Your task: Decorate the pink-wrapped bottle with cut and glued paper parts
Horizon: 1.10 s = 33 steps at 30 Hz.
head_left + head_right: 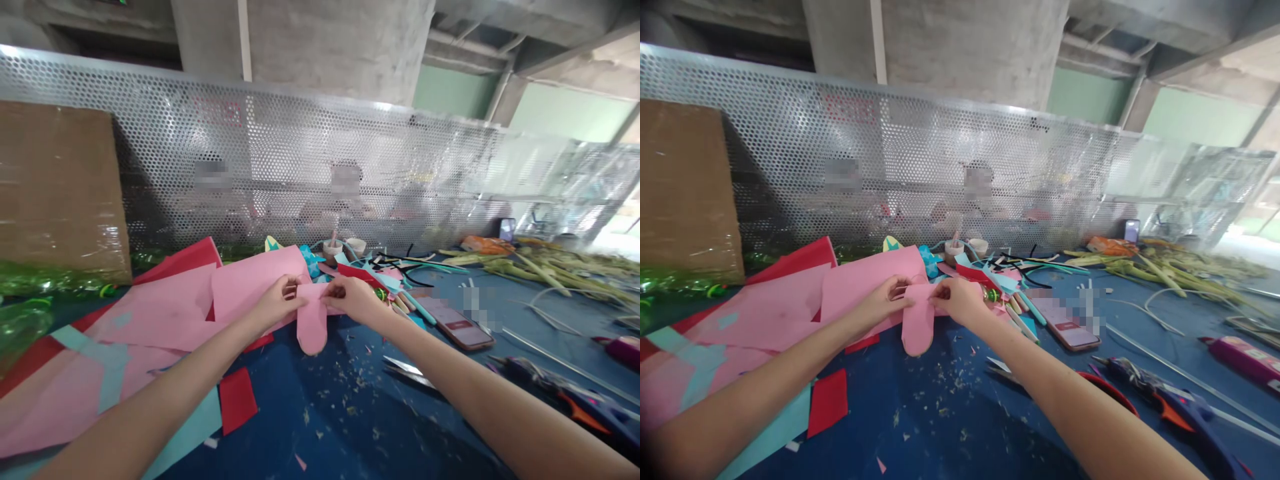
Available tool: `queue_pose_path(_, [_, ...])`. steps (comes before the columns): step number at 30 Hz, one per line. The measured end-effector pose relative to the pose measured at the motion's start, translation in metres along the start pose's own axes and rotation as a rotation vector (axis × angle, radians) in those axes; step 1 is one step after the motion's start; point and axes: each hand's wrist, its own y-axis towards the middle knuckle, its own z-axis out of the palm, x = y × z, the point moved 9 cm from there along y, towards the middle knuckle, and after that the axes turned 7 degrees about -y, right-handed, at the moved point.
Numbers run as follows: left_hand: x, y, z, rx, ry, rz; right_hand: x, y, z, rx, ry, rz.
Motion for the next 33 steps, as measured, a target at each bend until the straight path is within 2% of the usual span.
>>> queue_pose_path(7, [-0.004, -0.004, 0.004, 0.074, 0.002, -0.017, 0.004, -0.004, -0.004, -0.045, -0.064, 0.011])
queue_pose_path(13, [-0.002, -0.001, 0.001, 0.141, 0.041, -0.059, 0.006, -0.006, -0.004, -0.055, -0.081, -0.029])
queue_pose_path(27, [-0.007, -0.004, 0.004, 0.216, 0.048, 0.023, 0.011, -0.012, -0.006, -0.080, -0.100, -0.045])
queue_pose_path(33, [-0.005, -0.005, 0.003, 0.304, 0.069, 0.008, 0.014, -0.018, -0.007, -0.100, -0.107, -0.065])
